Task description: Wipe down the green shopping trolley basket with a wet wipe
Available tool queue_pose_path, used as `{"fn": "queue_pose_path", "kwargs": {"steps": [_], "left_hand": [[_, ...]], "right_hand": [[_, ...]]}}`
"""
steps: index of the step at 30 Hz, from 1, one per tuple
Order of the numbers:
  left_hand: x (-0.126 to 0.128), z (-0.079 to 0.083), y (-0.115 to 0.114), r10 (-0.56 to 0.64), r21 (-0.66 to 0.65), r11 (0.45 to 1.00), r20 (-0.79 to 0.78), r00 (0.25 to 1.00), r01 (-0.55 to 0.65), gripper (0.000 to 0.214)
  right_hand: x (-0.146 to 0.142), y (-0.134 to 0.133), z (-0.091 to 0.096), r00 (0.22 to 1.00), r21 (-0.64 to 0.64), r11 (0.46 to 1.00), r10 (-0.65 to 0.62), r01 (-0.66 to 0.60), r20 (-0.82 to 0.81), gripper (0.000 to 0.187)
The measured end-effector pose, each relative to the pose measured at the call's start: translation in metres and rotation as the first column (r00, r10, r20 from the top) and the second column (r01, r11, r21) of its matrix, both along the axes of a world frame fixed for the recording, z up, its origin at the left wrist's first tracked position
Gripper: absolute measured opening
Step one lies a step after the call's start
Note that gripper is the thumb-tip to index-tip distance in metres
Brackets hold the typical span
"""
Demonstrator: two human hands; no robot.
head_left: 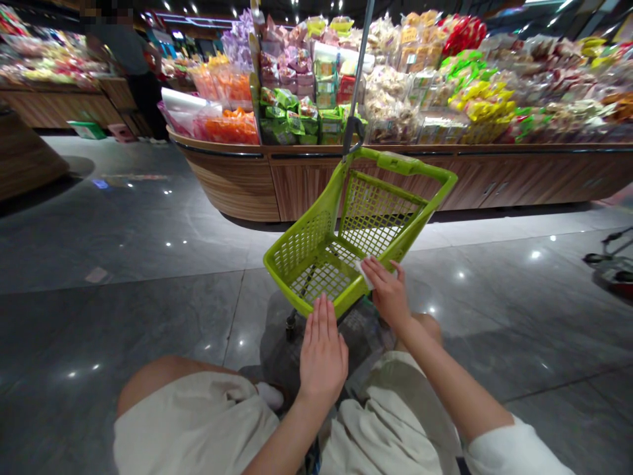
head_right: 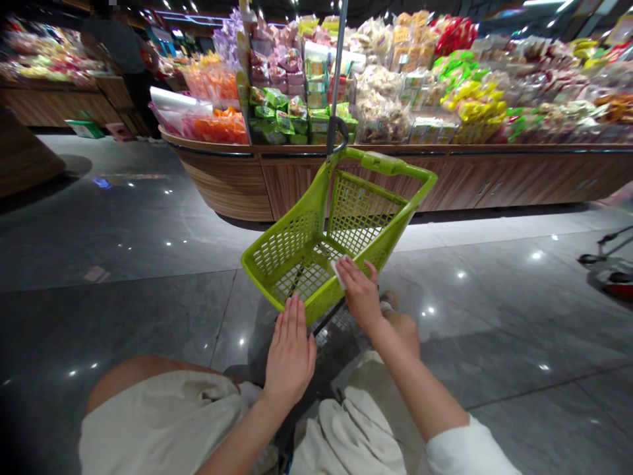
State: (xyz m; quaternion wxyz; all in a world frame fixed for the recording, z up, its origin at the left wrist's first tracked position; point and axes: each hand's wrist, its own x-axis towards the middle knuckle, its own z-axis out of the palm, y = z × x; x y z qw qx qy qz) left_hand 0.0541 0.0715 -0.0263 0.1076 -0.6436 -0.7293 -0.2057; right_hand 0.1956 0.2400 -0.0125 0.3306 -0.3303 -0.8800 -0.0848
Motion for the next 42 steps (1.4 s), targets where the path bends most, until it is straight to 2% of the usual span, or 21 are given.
{"fn": "queue_pose_path", "kwargs": {"steps": [2, 4, 6, 8, 10, 12, 14, 17, 20, 22, 24, 26, 28, 30, 32, 34, 35, 38, 40, 42], "left_hand": [[0.0, -0.001, 0.0, 0.006, -0.003, 1.0, 0.001, 1.0, -0.006, 0.08], [-0.001, -0.001, 0.0, 0.001, -0.005, 1.0, 0.001, 1.0, -0.001, 0.079], [-0.003, -0.001, 0.0, -0.009, -0.003, 1.0, 0.004, 1.0, 0.009, 0.079], [-0.005, 0.0, -0.001, -0.023, 0.003, 1.0, 0.006, 1.0, 0.023, 0.08], [-0.006, 0.0, -0.001, -0.032, 0.008, 0.999, 0.003, 0.999, 0.032, 0.079], [-0.005, 0.0, -0.001, -0.031, 0.007, 1.0, -0.002, 1.0, 0.031, 0.079], [-0.004, 0.0, -0.001, -0.018, 0.001, 1.0, -0.003, 1.0, 0.018, 0.078], [-0.001, -0.001, 0.0, 0.001, -0.003, 1.0, 0.001, 1.0, -0.001, 0.078], [-0.001, -0.001, 0.0, 0.007, -0.004, 1.0, -0.001, 1.0, -0.007, 0.08], [-0.003, -0.001, -0.001, 0.0, -0.009, 1.0, 0.0, 1.0, 0.0, 0.081], [-0.005, 0.0, -0.001, -0.016, -0.008, 1.0, 0.004, 1.0, 0.016, 0.08], [-0.006, 0.0, -0.002, -0.028, 0.001, 1.0, 0.004, 1.0, 0.028, 0.079], [-0.006, 0.0, -0.001, -0.027, 0.007, 1.0, 0.001, 1.0, 0.027, 0.078], [-0.005, 0.0, 0.0, -0.016, 0.003, 1.0, -0.004, 1.0, 0.016, 0.076], [-0.003, -0.001, 0.0, -0.006, -0.006, 1.0, -0.007, 1.0, 0.006, 0.076], [-0.002, -0.002, 0.0, 0.004, -0.014, 1.0, -0.008, 1.0, -0.004, 0.076], [-0.002, -0.002, 0.0, 0.009, -0.016, 1.0, -0.008, 1.0, -0.009, 0.077], [-0.003, -0.004, -0.001, 0.011, -0.019, 1.0, -0.005, 1.0, -0.011, 0.08], [-0.004, -0.004, -0.001, 0.006, -0.021, 1.0, -0.007, 1.0, -0.006, 0.081], [-0.005, -0.003, -0.001, 0.001, -0.023, 1.0, -0.013, 1.0, -0.002, 0.08]], "right_hand": [[-0.017, -0.034, -0.005, 0.992, -0.004, 0.994, 0.113, -0.113, 0.06, 0.06], [-0.026, -0.056, -0.007, 0.968, 0.006, 0.975, 0.221, -0.223, 0.121, 0.057], [-0.023, -0.056, -0.005, 0.937, 0.018, 0.95, 0.303, -0.311, 0.175, 0.056], [-0.008, -0.035, 0.0, 0.924, 0.025, 0.941, 0.326, -0.337, 0.199, 0.059], [0.011, -0.002, 0.006, 0.954, 0.038, 0.965, 0.249, -0.258, 0.169, 0.065], [0.024, 0.025, 0.01, 0.988, 0.058, 0.991, 0.111, -0.118, 0.11, 0.07], [0.025, 0.031, 0.009, 0.998, 0.069, 0.998, -0.005, 0.001, 0.068, 0.071], [0.001, -0.003, 0.002, 0.996, 0.058, 0.997, -0.051, 0.047, 0.071, 0.065], [-0.026, -0.05, -0.004, 0.976, 0.059, 0.985, 0.151, -0.161, 0.154, 0.058], [-0.029, -0.061, -0.003, 0.944, 0.059, 0.958, 0.265, -0.281, 0.194, 0.057], [-0.018, -0.046, 0.002, 0.918, 0.055, 0.936, 0.327, -0.348, 0.225, 0.058], [0.001, -0.015, 0.008, 0.923, 0.06, 0.942, 0.308, -0.329, 0.231, 0.062], [0.018, 0.016, 0.012, 0.959, 0.075, 0.973, 0.198, -0.216, 0.201, 0.065], [0.025, 0.031, 0.014, 0.984, 0.084, 0.993, 0.072, -0.086, 0.164, 0.067], [0.018, 0.023, 0.012, 0.99, 0.069, 0.997, -0.023, 0.013, 0.136, 0.067], [0.001, -0.005, 0.008, 0.99, 0.036, 0.999, -0.041, 0.036, 0.137, 0.066], [-0.009, -0.022, 0.006, 0.989, 0.019, 1.0, -0.01, 0.007, 0.15, 0.065], [-0.029, -0.064, 0.001, 0.963, 0.004, 0.982, 0.182, -0.187, 0.198, 0.06], [-0.026, -0.066, 0.002, 0.933, 0.002, 0.957, 0.282, -0.289, 0.226, 0.059], [-0.012, -0.044, 0.005, 0.919, -0.006, 0.947, 0.313, -0.321, 0.241, 0.063]]}}
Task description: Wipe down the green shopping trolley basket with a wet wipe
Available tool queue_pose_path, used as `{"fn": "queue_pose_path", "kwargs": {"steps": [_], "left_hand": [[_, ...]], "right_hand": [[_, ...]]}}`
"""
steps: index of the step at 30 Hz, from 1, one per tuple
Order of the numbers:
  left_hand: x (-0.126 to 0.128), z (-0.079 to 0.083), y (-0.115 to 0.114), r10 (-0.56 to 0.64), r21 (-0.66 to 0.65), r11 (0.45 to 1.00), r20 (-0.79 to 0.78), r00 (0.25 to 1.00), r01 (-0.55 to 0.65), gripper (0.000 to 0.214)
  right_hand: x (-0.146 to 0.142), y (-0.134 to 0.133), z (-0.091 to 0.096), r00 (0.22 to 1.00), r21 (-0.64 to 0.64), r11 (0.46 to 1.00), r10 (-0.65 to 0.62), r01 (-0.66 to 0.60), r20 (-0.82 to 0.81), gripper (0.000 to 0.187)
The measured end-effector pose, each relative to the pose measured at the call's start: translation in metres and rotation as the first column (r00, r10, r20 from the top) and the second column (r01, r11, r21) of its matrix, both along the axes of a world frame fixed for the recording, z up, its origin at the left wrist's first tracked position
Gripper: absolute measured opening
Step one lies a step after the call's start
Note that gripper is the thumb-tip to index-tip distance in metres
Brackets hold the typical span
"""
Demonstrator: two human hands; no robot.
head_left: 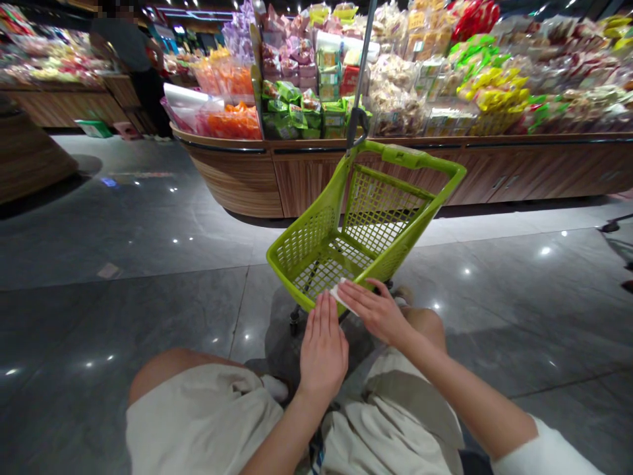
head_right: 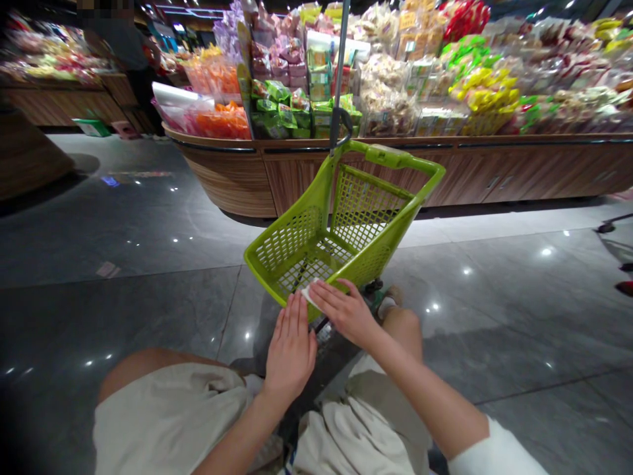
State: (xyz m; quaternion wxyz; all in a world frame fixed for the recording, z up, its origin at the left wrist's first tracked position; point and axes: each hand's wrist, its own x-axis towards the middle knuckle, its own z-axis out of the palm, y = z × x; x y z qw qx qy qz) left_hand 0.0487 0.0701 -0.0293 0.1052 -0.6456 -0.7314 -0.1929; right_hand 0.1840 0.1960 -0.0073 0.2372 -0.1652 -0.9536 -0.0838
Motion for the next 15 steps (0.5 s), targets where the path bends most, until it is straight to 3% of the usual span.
{"fn": "queue_pose_path", "kwargs": {"steps": [4, 6, 9, 12, 15], "left_hand": [[0.001, 0.001, 0.001, -0.01, -0.002, 1.0, -0.011, 1.0, 0.01, 0.078], [0.003, 0.001, 0.002, -0.007, 0.003, 1.0, -0.006, 1.0, 0.007, 0.078], [0.006, 0.0, 0.003, 0.005, 0.017, 1.0, 0.01, 1.0, -0.005, 0.077], [0.005, -0.001, 0.003, 0.003, 0.023, 1.0, 0.018, 1.0, -0.004, 0.079], [0.002, -0.002, 0.001, -0.004, 0.019, 1.0, 0.011, 1.0, 0.003, 0.08]], "right_hand": [[0.034, 0.064, 0.009, 0.979, -0.002, 0.981, -0.193, 0.193, -0.062, 0.074], [0.036, 0.072, 0.009, 0.947, -0.017, 0.953, -0.304, 0.304, -0.109, 0.073], [0.015, 0.038, 0.001, 0.931, -0.052, 0.941, -0.338, 0.334, -0.139, 0.074], [-0.01, -0.011, -0.01, 0.982, -0.035, 0.989, -0.149, 0.146, -0.113, 0.071], [-0.011, -0.021, -0.01, 0.996, -0.015, 1.0, -0.015, 0.014, -0.083, 0.069]]}}
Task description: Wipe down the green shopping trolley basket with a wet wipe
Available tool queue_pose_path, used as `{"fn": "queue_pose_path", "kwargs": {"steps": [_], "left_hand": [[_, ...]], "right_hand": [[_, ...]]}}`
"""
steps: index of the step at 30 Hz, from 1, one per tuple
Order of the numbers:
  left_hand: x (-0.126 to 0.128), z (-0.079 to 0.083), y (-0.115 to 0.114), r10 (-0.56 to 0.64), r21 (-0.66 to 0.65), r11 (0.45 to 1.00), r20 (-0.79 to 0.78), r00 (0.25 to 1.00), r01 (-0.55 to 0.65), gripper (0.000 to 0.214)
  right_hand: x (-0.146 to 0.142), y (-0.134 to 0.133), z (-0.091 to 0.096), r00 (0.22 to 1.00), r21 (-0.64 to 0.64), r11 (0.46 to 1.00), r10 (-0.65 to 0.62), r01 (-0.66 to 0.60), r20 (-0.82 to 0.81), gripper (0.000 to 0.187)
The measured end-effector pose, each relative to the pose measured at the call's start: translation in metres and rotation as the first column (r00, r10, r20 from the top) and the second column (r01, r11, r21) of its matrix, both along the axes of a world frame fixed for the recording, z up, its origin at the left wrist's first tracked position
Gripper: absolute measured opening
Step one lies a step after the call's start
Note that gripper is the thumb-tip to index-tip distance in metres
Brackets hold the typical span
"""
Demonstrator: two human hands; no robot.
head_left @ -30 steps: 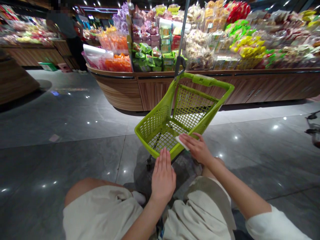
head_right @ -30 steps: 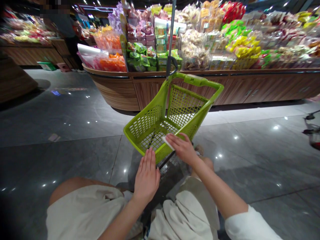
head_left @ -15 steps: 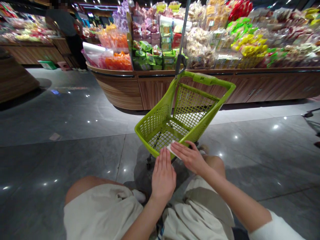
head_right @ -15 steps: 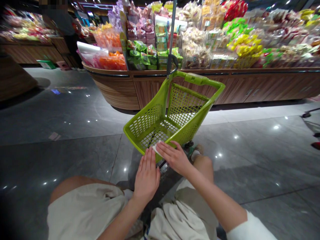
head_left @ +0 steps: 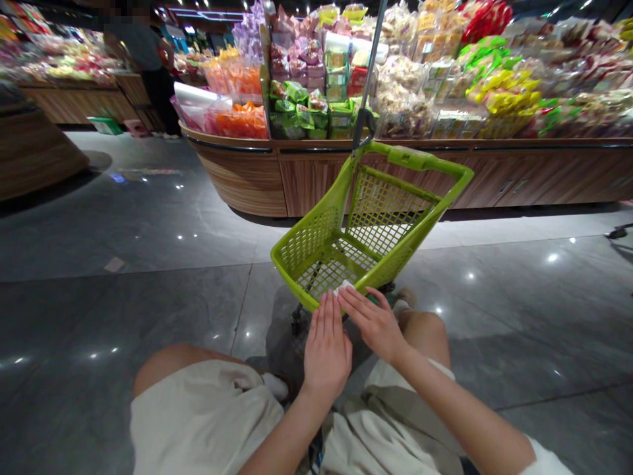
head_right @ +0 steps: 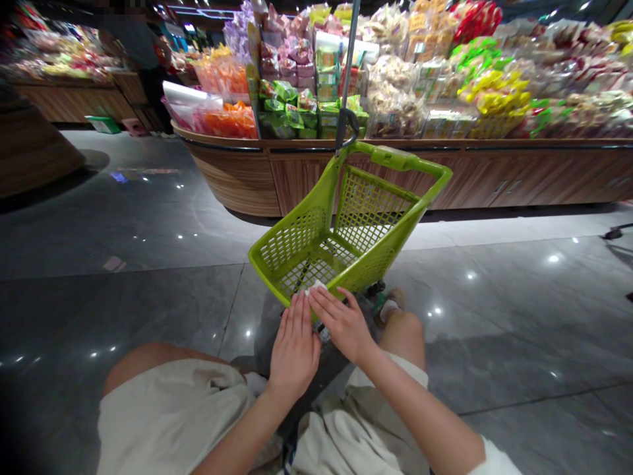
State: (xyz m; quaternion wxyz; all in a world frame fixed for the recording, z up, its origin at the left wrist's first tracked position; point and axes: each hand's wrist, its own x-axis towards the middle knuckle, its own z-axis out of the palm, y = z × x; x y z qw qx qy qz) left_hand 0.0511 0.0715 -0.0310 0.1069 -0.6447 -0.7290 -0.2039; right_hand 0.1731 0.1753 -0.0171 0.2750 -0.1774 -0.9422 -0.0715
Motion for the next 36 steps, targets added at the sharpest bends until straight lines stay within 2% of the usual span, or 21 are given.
{"fn": "queue_pose_path", "kwargs": {"steps": [3, 5, 7, 9, 11, 13, 15, 17, 19, 22, 24, 25, 27, 30, 32, 34, 36], "left_hand": [[-0.001, 0.001, 0.0, -0.004, -0.005, 1.0, -0.004, 1.0, 0.004, 0.078], [0.0, 0.002, 0.001, -0.004, -0.008, 1.0, -0.005, 1.0, 0.004, 0.077], [0.002, 0.002, 0.002, -0.001, -0.006, 1.0, -0.004, 1.0, 0.001, 0.078], [0.005, 0.002, 0.003, 0.005, 0.001, 1.0, 0.005, 1.0, -0.005, 0.078], [0.008, 0.002, 0.004, 0.016, 0.011, 1.0, 0.02, 1.0, -0.016, 0.079], [0.007, 0.001, 0.003, 0.02, 0.016, 1.0, 0.025, 0.999, -0.02, 0.081], [0.005, 0.001, 0.002, 0.014, 0.01, 1.0, 0.012, 1.0, -0.014, 0.083], [0.002, 0.001, 0.0, 0.003, -0.003, 1.0, -0.009, 1.0, -0.003, 0.082], [-0.001, 0.001, -0.001, -0.008, -0.012, 1.0, -0.025, 1.0, 0.008, 0.079], [-0.001, 0.002, -0.001, -0.015, -0.015, 1.0, -0.027, 1.0, 0.014, 0.076], [0.002, 0.003, 0.001, -0.009, -0.016, 1.0, -0.019, 1.0, 0.008, 0.076], [0.003, 0.004, 0.002, -0.005, -0.017, 1.0, -0.013, 1.0, 0.005, 0.076], [0.005, 0.003, 0.005, 0.0, -0.019, 1.0, -0.002, 1.0, 0.0, 0.078], [0.004, 0.003, 0.007, -0.012, -0.021, 1.0, 0.007, 1.0, 0.012, 0.082], [0.001, 0.002, 0.006, -0.023, -0.029, 0.999, 0.004, 1.0, 0.023, 0.083], [-0.002, 0.002, 0.006, -0.032, -0.036, 0.999, -0.006, 0.999, 0.032, 0.082], [-0.003, 0.003, 0.005, -0.034, -0.037, 0.999, -0.012, 0.999, 0.033, 0.081]], "right_hand": [[0.023, 0.04, 0.009, 0.998, 0.001, 0.998, -0.057, 0.057, 0.008, 0.071], [0.039, 0.072, 0.014, 0.981, -0.001, 0.982, -0.191, 0.191, -0.022, 0.073], [0.046, 0.088, 0.015, 0.948, -0.011, 0.95, -0.311, 0.311, -0.064, 0.074], [0.038, 0.08, 0.011, 0.924, -0.028, 0.93, -0.368, 0.367, -0.103, 0.074], [0.02, 0.05, 0.005, 0.935, -0.04, 0.941, -0.339, 0.337, -0.107, 0.074], [0.002, 0.016, -0.001, 0.974, -0.04, 0.976, -0.216, 0.214, -0.072, 0.072], [-0.007, -0.005, -0.003, 0.994, -0.039, 0.994, -0.104, 0.102, -0.035, 0.069], [-0.001, -0.001, 0.0, 0.999, -0.03, 0.999, -0.04, 0.039, -0.011, 0.068], [0.015, 0.028, 0.006, 0.998, -0.015, 0.998, -0.068, 0.067, -0.011, 0.07], [0.041, 0.081, 0.013, 0.964, -0.002, 0.966, -0.258, 0.258, -0.064, 0.072], [0.045, 0.097, 0.013, 0.93, -0.008, 0.935, -0.354, 0.355, -0.105, 0.071], [0.041, 0.095, 0.012, 0.922, -0.015, 0.929, -0.369, 0.37, -0.113, 0.07], [0.026, 0.073, 0.005, 0.943, -0.022, 0.948, -0.317, 0.317, -0.096, 0.069], [-0.001, 0.024, -0.003, 0.992, -0.025, 0.992, -0.122, 0.122, -0.026, 0.066], [-0.007, 0.01, -0.003, 0.999, -0.033, 0.999, -0.032, 0.032, 0.009, 0.065], [0.0, 0.023, 0.001, 1.0, -0.031, 1.0, -0.004, 0.005, 0.026, 0.068], [0.016, 0.055, 0.006, 0.998, -0.015, 0.998, -0.064, 0.065, 0.009, 0.072]]}}
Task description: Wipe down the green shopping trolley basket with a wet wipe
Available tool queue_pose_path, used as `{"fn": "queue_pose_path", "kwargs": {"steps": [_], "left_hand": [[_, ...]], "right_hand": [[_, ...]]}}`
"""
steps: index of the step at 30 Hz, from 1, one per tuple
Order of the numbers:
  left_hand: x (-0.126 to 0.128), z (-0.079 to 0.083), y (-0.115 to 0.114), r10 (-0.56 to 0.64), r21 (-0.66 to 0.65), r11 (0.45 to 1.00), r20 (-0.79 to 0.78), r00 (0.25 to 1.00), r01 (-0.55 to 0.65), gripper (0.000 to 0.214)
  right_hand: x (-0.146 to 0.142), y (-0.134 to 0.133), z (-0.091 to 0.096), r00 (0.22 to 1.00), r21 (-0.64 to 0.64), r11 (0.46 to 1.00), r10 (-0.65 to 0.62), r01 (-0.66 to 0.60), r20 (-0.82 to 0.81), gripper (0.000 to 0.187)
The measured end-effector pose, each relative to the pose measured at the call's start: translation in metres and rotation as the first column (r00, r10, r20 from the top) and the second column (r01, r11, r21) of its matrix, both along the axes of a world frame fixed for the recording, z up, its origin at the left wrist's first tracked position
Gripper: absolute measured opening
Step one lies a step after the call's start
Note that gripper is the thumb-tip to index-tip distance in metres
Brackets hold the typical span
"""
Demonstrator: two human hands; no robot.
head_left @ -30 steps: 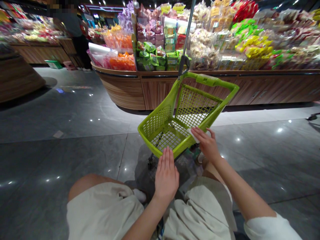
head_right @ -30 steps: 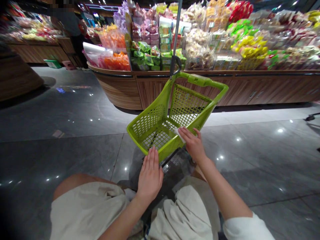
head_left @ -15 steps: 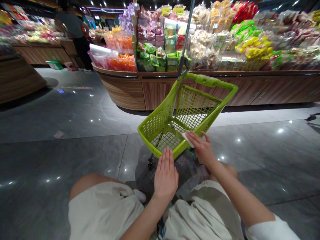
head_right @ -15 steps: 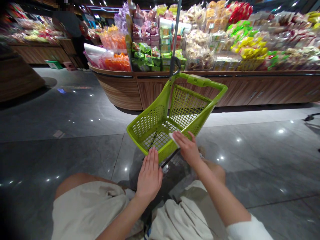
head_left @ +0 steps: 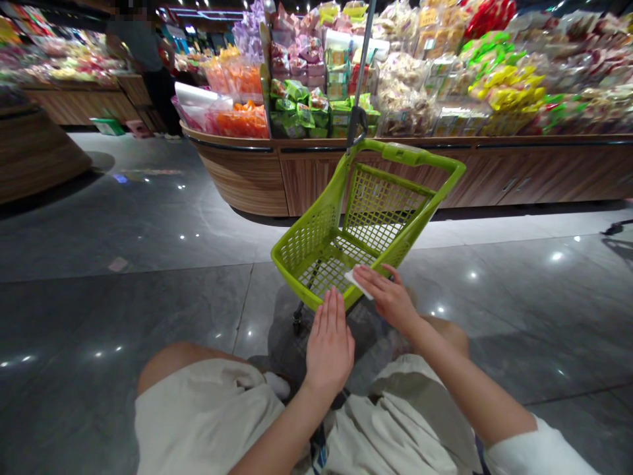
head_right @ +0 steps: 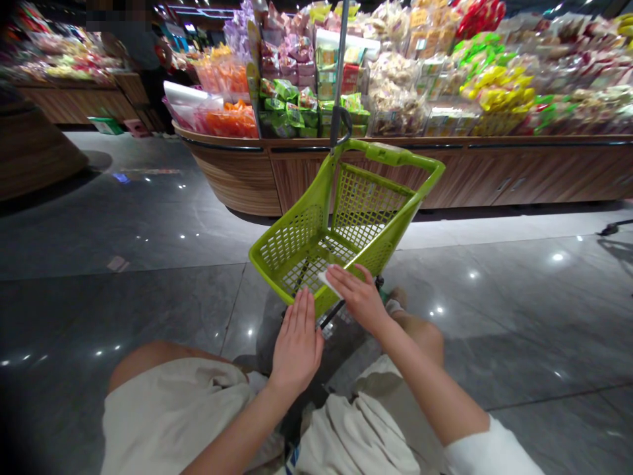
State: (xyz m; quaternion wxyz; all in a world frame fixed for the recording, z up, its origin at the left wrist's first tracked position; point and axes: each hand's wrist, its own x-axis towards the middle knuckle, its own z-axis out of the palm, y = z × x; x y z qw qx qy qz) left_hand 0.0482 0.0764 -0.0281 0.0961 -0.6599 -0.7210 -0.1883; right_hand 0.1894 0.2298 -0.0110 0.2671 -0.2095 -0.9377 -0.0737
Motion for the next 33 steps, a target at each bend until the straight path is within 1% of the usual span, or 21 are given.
{"fn": "queue_pose_path", "kwargs": {"steps": [2, 3, 4, 5, 6, 8, 10, 12, 14, 15, 17, 19, 20, 21, 22, 24, 26, 28, 29, 31, 33], "left_hand": [[0.001, 0.0, 0.0, 0.005, 0.006, 1.0, 0.002, 1.0, -0.005, 0.08], [0.002, 0.0, 0.0, 0.007, 0.009, 1.0, 0.005, 1.0, -0.007, 0.08], [0.003, 0.0, 0.0, 0.011, 0.013, 1.0, 0.008, 1.0, -0.011, 0.08], [0.004, 0.0, 0.0, 0.015, 0.016, 1.0, 0.01, 1.0, -0.015, 0.08], [0.005, 0.0, 0.001, 0.021, 0.019, 1.0, 0.012, 1.0, -0.022, 0.08], [0.007, -0.001, 0.001, 0.035, 0.024, 0.999, 0.009, 0.999, -0.035, 0.08], [0.007, -0.002, 0.001, 0.04, 0.024, 0.999, 0.003, 0.999, -0.04, 0.081], [0.006, -0.003, 0.0, 0.04, 0.022, 0.999, 0.0, 0.999, -0.04, 0.081], [0.004, -0.003, -0.001, 0.037, 0.02, 0.999, 0.001, 0.999, -0.037, 0.08], [0.003, -0.003, -0.001, 0.036, 0.018, 0.999, 0.001, 0.999, -0.036, 0.08], [0.003, -0.003, -0.002, 0.033, 0.017, 0.999, 0.003, 0.999, -0.033, 0.08], [0.004, -0.003, -0.001, 0.032, 0.019, 0.999, 0.007, 0.999, -0.033, 0.081], [0.005, -0.003, -0.001, 0.034, 0.022, 0.999, 0.009, 0.999, -0.034, 0.081], [0.006, -0.003, 0.0, 0.036, 0.024, 0.999, 0.01, 0.999, -0.037, 0.081], [0.006, -0.004, 0.001, 0.04, 0.027, 0.999, 0.009, 0.999, -0.04, 0.081], [0.008, -0.004, 0.001, 0.048, 0.031, 0.998, 0.004, 0.999, -0.048, 0.081], [0.007, -0.005, 0.001, 0.046, 0.034, 0.998, -0.008, 0.999, -0.046, 0.08], [0.005, -0.005, 0.0, 0.038, 0.031, 0.999, -0.022, 0.999, -0.037, 0.08], [0.004, -0.005, -0.001, 0.033, 0.028, 0.999, -0.028, 0.999, -0.032, 0.079], [0.002, -0.004, -0.002, 0.025, 0.024, 0.999, -0.03, 0.999, -0.025, 0.079], [0.002, -0.003, -0.002, 0.021, 0.026, 0.999, -0.018, 1.0, -0.02, 0.079]], "right_hand": [[0.015, 0.034, 0.004, 0.989, 0.013, 0.99, -0.138, 0.139, -0.057, 0.073], [0.02, 0.047, 0.005, 0.975, 0.013, 0.978, -0.205, 0.207, -0.09, 0.072], [0.022, 0.053, 0.005, 0.96, 0.012, 0.966, -0.254, 0.257, -0.117, 0.072], [0.02, 0.053, 0.004, 0.95, 0.007, 0.959, -0.281, 0.285, -0.133, 0.071], [0.016, 0.046, 0.003, 0.948, 0.0, 0.957, -0.286, 0.289, -0.136, 0.071], [0.003, 0.018, -0.002, 0.969, -0.005, 0.975, -0.219, 0.22, -0.114, 0.072], [-0.009, -0.014, -0.007, 0.994, -0.006, 0.997, -0.083, 0.083, -0.073, 0.07], [-0.013, -0.033, -0.008, 0.998, -0.004, 0.999, 0.046, -0.047, -0.036, 0.068], [-0.006, -0.028, -0.006, 0.995, -0.002, 0.995, 0.102, -0.102, -0.013, 0.069], [0.001, -0.017, -0.004, 0.996, 0.0, 0.996, 0.086, -0.086, -0.017, 0.07], [0.015, 0.012, 0.0, 0.998, -0.001, 1.0, -0.024, 0.024, -0.057, 0.075], [0.025, 0.035, 0.001, 0.978, -0.017, 0.985, -0.173, 0.172, -0.117, 0.079], [0.025, 0.039, 0.0, 0.963, -0.03, 0.973, -0.229, 0.227, -0.143, 0.079], [0.023, 0.037, -0.001, 0.952, -0.043, 0.965, -0.26, 0.257, -0.161, 0.079], [0.017, 0.029, -0.003, 0.949, -0.054, 0.964, -0.266, 0.26, -0.169, 0.079], [0.001, -0.001, -0.008, 0.966, -0.058, 0.979, -0.201, 0.194, -0.163, 0.077], [-0.013, -0.033, -0.013, 0.989, -0.046, 0.997, -0.071, 0.066, -0.127, 0.072], [-0.018, -0.049, -0.013, 0.995, -0.035, 0.998, 0.039, -0.043, -0.093, 0.067], [-0.016, -0.048, -0.012, 0.994, -0.027, 0.996, 0.077, -0.08, -0.078, 0.066], [-0.004, -0.027, -0.009, 0.994, -0.01, 0.995, 0.094, -0.094, -0.062, 0.067], [0.013, 0.007, -0.004, 0.997, -0.003, 1.0, 0.006, -0.006, -0.082, 0.071]]}}
